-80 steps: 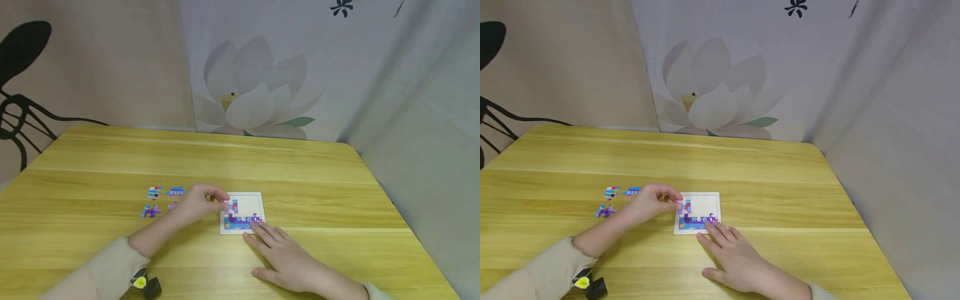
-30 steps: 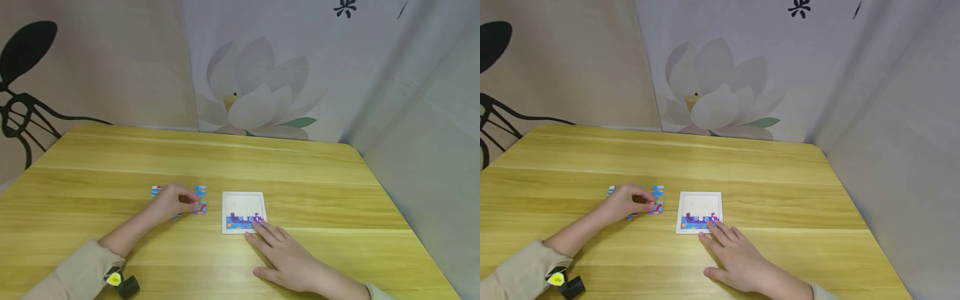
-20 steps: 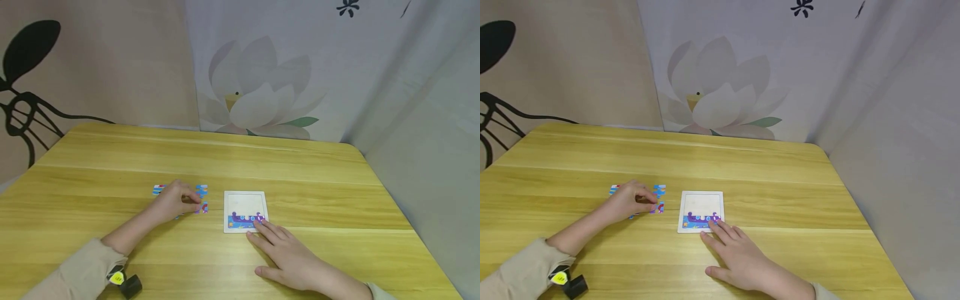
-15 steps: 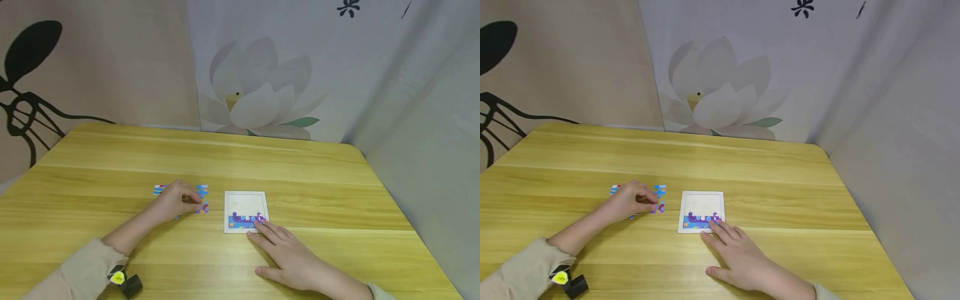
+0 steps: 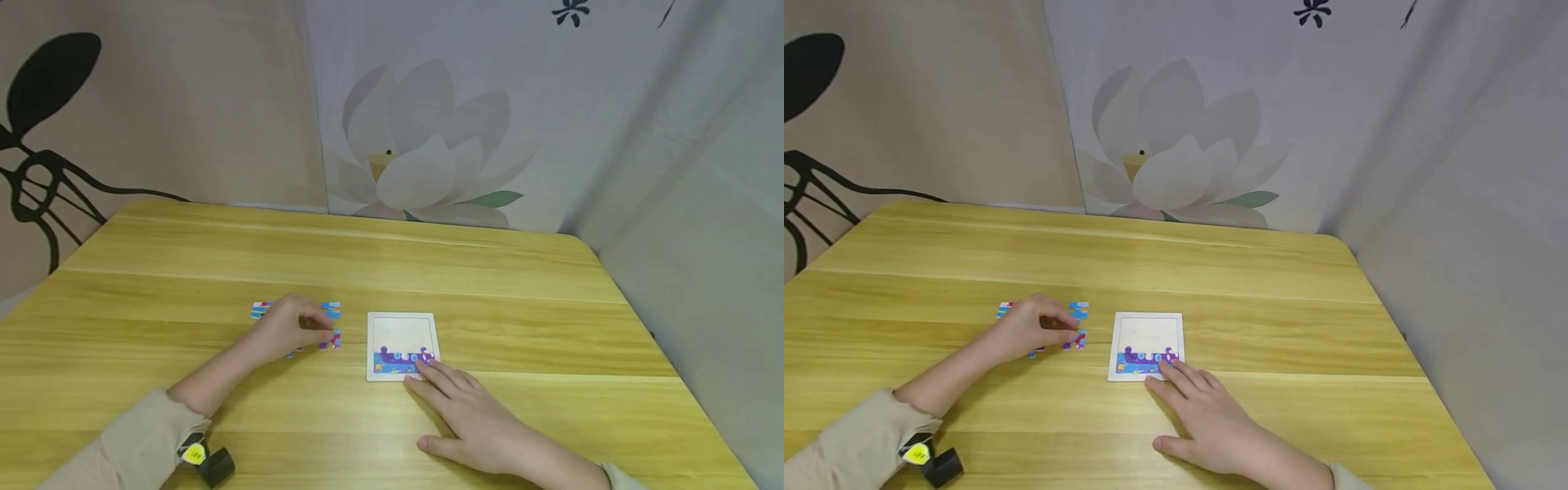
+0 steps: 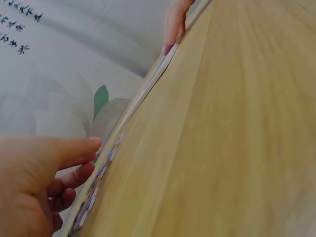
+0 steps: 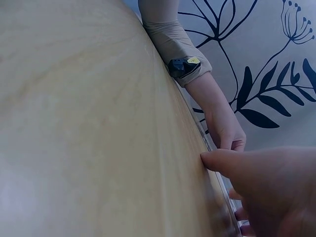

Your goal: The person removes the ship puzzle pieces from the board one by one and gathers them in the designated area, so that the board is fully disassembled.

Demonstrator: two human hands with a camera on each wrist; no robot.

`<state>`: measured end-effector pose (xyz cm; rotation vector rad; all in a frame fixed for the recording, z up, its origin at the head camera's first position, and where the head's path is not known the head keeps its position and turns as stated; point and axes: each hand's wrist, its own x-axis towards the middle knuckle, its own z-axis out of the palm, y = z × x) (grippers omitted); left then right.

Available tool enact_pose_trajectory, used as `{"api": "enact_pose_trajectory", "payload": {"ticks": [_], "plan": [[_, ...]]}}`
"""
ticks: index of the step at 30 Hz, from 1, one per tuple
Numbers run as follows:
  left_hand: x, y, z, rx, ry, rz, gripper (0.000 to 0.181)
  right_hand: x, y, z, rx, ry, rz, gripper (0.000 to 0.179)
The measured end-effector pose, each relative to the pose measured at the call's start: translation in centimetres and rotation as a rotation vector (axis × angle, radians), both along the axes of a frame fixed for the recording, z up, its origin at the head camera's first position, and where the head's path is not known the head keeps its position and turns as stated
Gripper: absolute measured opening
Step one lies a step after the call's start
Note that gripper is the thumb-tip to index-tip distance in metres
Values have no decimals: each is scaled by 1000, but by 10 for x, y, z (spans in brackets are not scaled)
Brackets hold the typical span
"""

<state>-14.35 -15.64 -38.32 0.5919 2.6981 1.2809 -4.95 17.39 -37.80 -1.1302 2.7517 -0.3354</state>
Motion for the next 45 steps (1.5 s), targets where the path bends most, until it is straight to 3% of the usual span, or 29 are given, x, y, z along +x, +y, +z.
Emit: {"api": "enact_pose_trajectory", "payload": {"ticks": [7, 21, 26, 38, 45], "plan": [[4, 13, 0, 16, 38, 19, 17, 1, 0, 2, 21, 2, -14, 79], [8, 42, -7, 54, 139, -75, 21, -1, -2, 0, 37, 43, -12, 79], [10, 52, -9, 78, 136, -124, 22, -2, -2, 1, 42, 46, -18, 78], [19, 66, -8, -3, 108, -115, 33, -4, -2, 4, 41, 38, -7, 79], [22, 72, -9, -80, 129, -117, 42, -3, -3, 5, 44, 36, -11, 79]]}}
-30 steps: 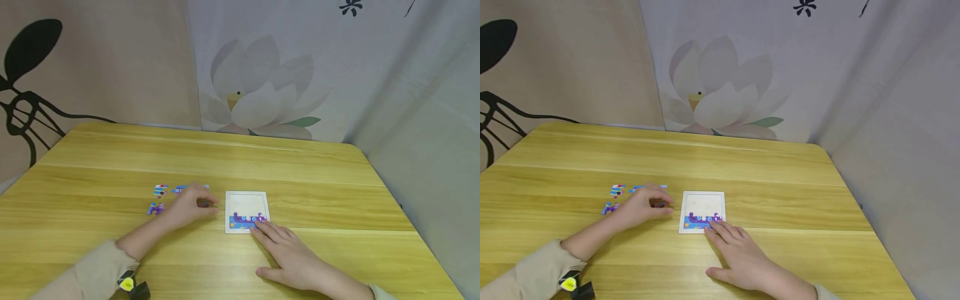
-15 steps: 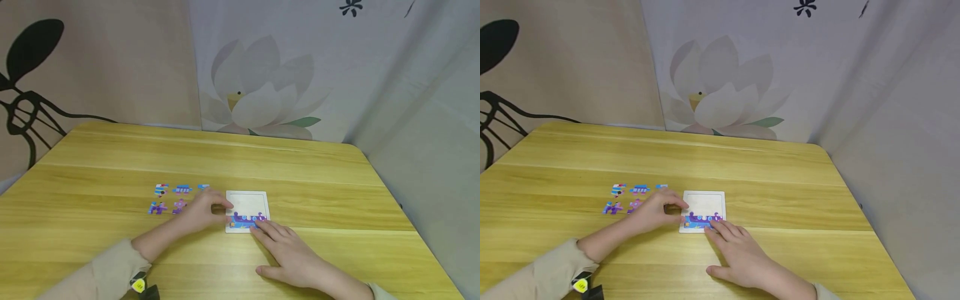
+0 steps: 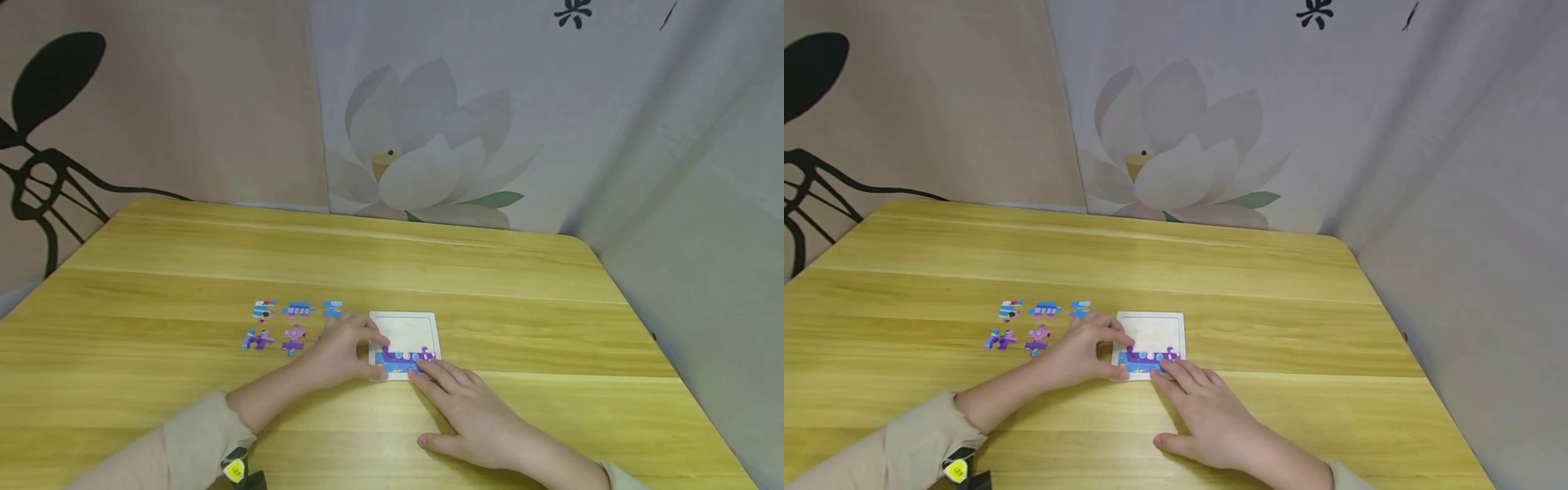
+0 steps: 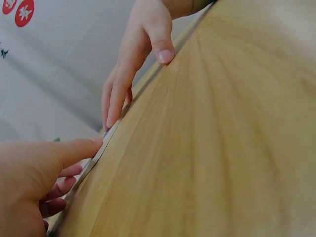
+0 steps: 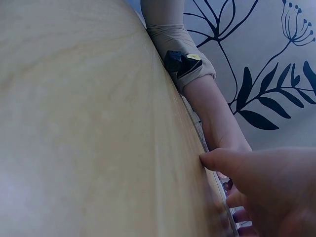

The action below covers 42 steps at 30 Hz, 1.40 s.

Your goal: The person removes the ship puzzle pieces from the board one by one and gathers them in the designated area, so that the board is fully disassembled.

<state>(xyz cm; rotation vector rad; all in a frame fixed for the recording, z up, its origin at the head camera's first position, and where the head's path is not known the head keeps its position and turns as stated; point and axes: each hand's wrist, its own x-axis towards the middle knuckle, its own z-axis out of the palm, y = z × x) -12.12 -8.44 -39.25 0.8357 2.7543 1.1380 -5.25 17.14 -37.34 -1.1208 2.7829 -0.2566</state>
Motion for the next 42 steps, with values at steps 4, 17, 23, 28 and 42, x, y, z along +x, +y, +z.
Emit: {"api": "enact_pose_trajectory", "payload": {"ticks": [4, 17, 23, 28, 42], "plan": [[1, 2, 1, 6, 1, 3, 41, 1, 0, 1, 1, -3, -2, 78], [2, 4, 2, 42, -23, 6, 29, 0, 1, 1, -1, -31, -8, 78], [2, 5, 3, 56, -35, -5, 30, -1, 0, 2, 3, -26, -6, 79], [3, 5, 4, 59, -33, -3, 31, -2, 0, 2, 2, -18, -4, 79], [1, -1, 6, 187, -118, -37, 21, -3, -1, 3, -7, -11, -2, 79]]}}
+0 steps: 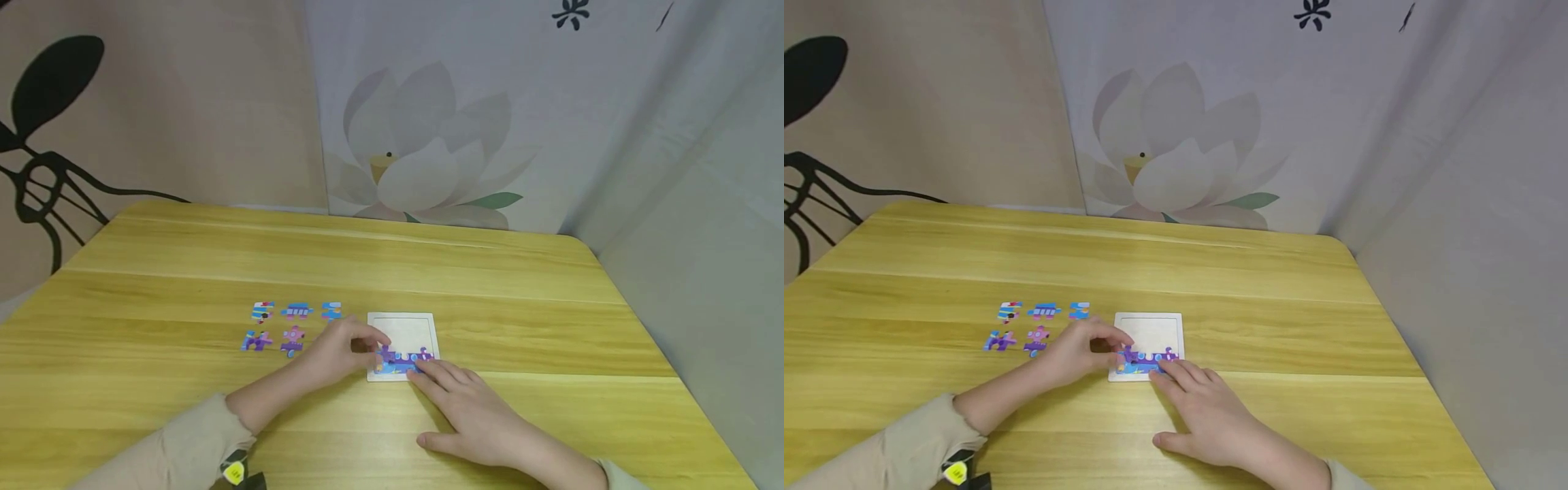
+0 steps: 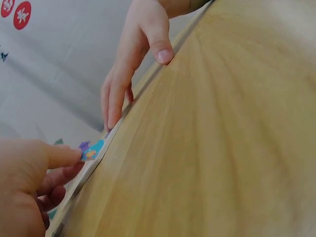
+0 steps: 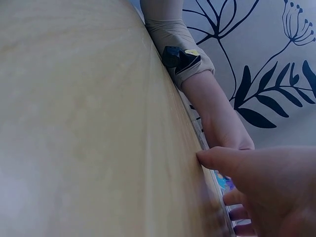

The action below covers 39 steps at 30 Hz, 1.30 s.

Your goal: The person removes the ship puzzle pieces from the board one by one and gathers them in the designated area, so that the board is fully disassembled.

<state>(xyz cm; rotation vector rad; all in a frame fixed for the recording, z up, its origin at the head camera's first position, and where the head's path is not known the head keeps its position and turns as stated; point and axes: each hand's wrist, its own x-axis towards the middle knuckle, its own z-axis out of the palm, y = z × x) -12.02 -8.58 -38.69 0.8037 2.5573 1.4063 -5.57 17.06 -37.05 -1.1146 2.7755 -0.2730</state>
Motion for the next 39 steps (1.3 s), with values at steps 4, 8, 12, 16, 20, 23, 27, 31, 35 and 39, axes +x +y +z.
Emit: {"api": "enact_pose_trajectory", "payload": {"ticks": [4, 8, 12, 16, 20, 23, 27, 31, 35, 39], "plan": [[1, -2, 3, 63, -59, 14, 18, 0, 0, 0, -2, -5, 0, 78], [0, -5, 6, 97, -80, 48, 18, 0, 1, 0, -4, -16, -1, 78], [-2, -8, 8, 107, -75, 68, 17, 0, 1, 0, -2, -22, -2, 78], [-3, -12, 10, 125, -72, 68, 18, 0, 2, -1, -1, -18, -4, 78], [-1, -17, 13, 151, -80, 65, 20, 0, 2, -2, -4, -9, 0, 78], [1, -22, 13, 161, -98, 71, 20, 0, 2, -3, -6, -5, 4, 78], [4, -31, 13, 154, -114, 105, 20, 0, 2, -4, -6, -1, 10, 78], [9, -41, 14, 155, -125, 136, 22, 0, 2, -4, -3, 4, 15, 78], [15, -52, 16, 139, -123, 148, 23, 0, 2, -4, 1, 3, 12, 78], [19, -61, 17, 131, -118, 160, 21, 0, 2, -4, -2, 5, 11, 78]]}}
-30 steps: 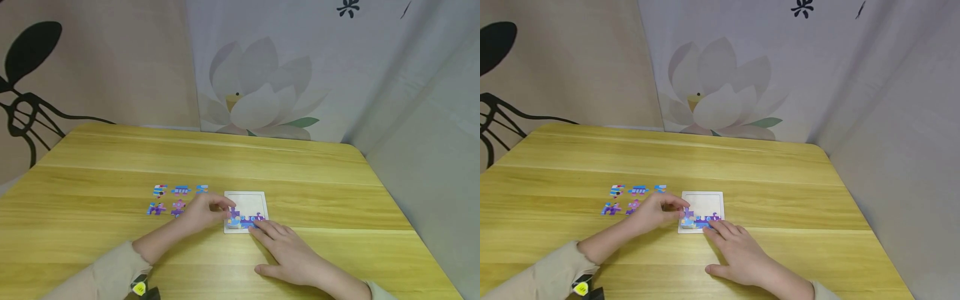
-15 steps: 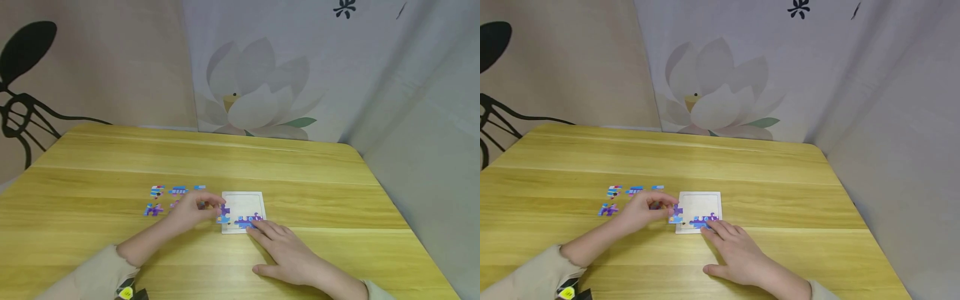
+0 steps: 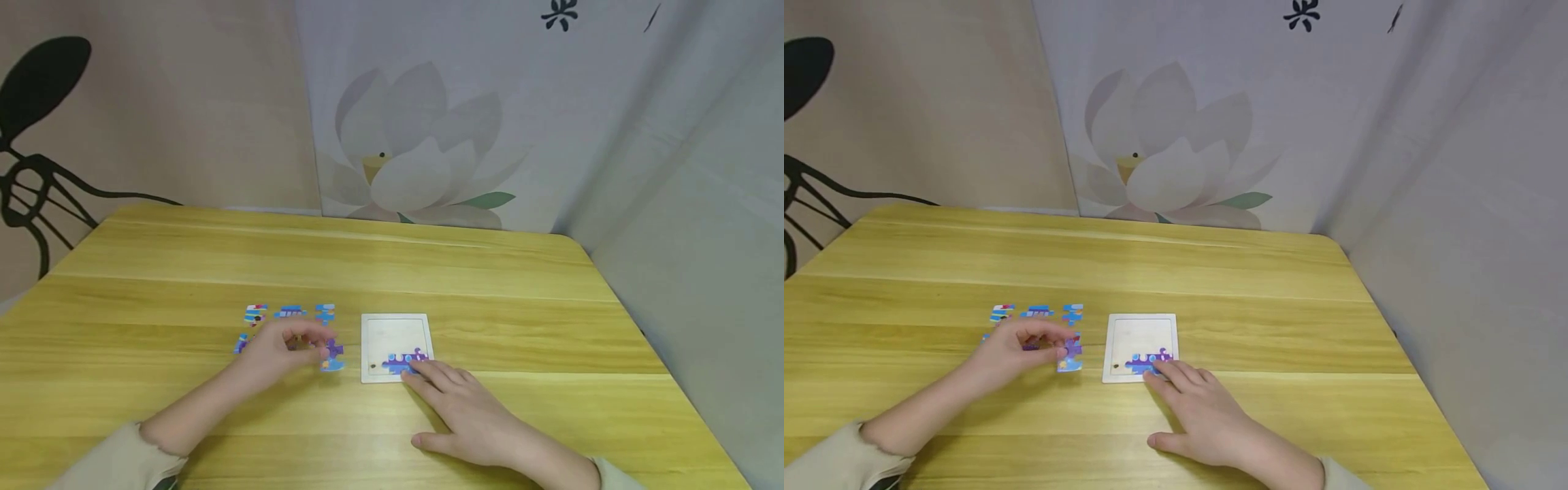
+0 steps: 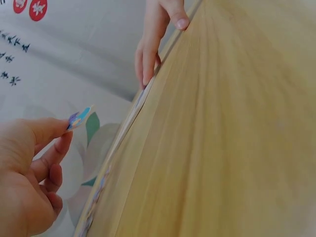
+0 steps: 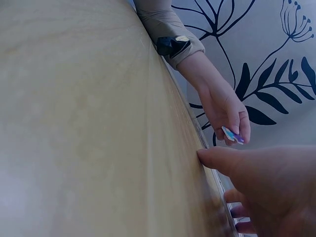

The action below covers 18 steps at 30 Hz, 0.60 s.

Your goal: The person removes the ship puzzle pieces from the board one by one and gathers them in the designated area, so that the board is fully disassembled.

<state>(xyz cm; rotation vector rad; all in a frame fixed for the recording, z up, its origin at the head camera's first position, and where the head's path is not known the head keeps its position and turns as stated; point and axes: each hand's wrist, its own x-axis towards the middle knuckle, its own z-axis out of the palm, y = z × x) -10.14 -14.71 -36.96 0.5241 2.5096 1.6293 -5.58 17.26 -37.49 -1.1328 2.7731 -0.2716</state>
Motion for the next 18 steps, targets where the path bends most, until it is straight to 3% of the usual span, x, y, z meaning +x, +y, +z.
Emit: {"api": "enact_pose_trajectory", "payload": {"ticks": [18], "plan": [[15, -40, 1, -31, -13, 41, 26, 0, 0, 0, -1, -2, 0, 79]]}}
